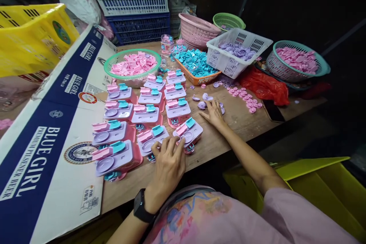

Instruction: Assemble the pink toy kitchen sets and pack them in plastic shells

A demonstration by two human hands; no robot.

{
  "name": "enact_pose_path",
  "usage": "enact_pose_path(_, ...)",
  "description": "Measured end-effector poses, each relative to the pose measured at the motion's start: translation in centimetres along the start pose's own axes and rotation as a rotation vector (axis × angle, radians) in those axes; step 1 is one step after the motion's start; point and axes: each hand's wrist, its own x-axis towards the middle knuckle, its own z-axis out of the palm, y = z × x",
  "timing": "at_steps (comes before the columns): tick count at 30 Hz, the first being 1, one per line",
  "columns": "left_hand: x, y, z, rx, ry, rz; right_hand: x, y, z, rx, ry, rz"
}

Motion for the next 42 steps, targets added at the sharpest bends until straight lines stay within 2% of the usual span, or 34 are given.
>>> enact_pose_path(4,1.7,-1.7,-1.5,-0.129,0.135,-0.012,0.0,-1.0,0.7,-0.049,-0.047,-0.061)
enact_pose_path(8,4.1,-3.4,-2.0,-0.266,0.135,-0.037,-0.1,-1.0,1.2,0.023,-0.1,-0.086)
enact_pose_path(12,5.9,-4.0,-1.8,-0.265,0.134,0.003,-0.2,-0.8,1.4,0.135,-0.131,-0.09)
enact_pose_path(16,6.8,-4.4,-1.7,-0.292,0.1,-0.013,-0.2,-2.1,-1.0,0.313,0.042,-0.112)
enact_pose_path(19,7.3,-4.9,-1.8,-0.303,0.09,-0.032,-0.3,-4.2,-4.2,0.467,0.169,-0.229)
enact_pose_path(21,7.8,-5.4,-1.7,-0.282,0.089,-0.017,-0.2,-5.8,-6.0,0.528,0.179,-0.319)
enact_pose_path(23,8.4,-6.1,-1.5,-0.243,0.078,0.008,-0.1,-7.2,-7.1,0.578,0.131,-0.383)
enact_pose_path(25,8.8,-6.9,-1.5,-0.199,0.045,0.018,0.4,-7.9,-7.2,0.634,0.066,-0.402)
enact_pose_path(29,9.1,-8.8,-1.5,-0.08,-0.053,-0.012,2.6,-8.0,-5.9,0.704,-0.122,-0.444)
enact_pose_path(32,8.8,-9.8,-1.6,-0.009,-0.166,0.024,5.0,-7.6,-4.6,0.719,-0.294,-0.586)
enact_pose_path(36,8.8,-10.2,-1.6,0.03,-0.319,0.109,7.8,-7.3,-3.0,0.725,-0.513,-0.742)
enact_pose_path(38,9.2,-10.2,-1.5,0.031,-0.387,0.123,8.5,-7.2,-2.6,0.661,-0.539,-0.768)
enact_pose_path(42,10.1,-10.4,-1.0,0.037,-0.461,0.146,8.7,-7.1,-2.3,0.524,-0.506,-0.792)
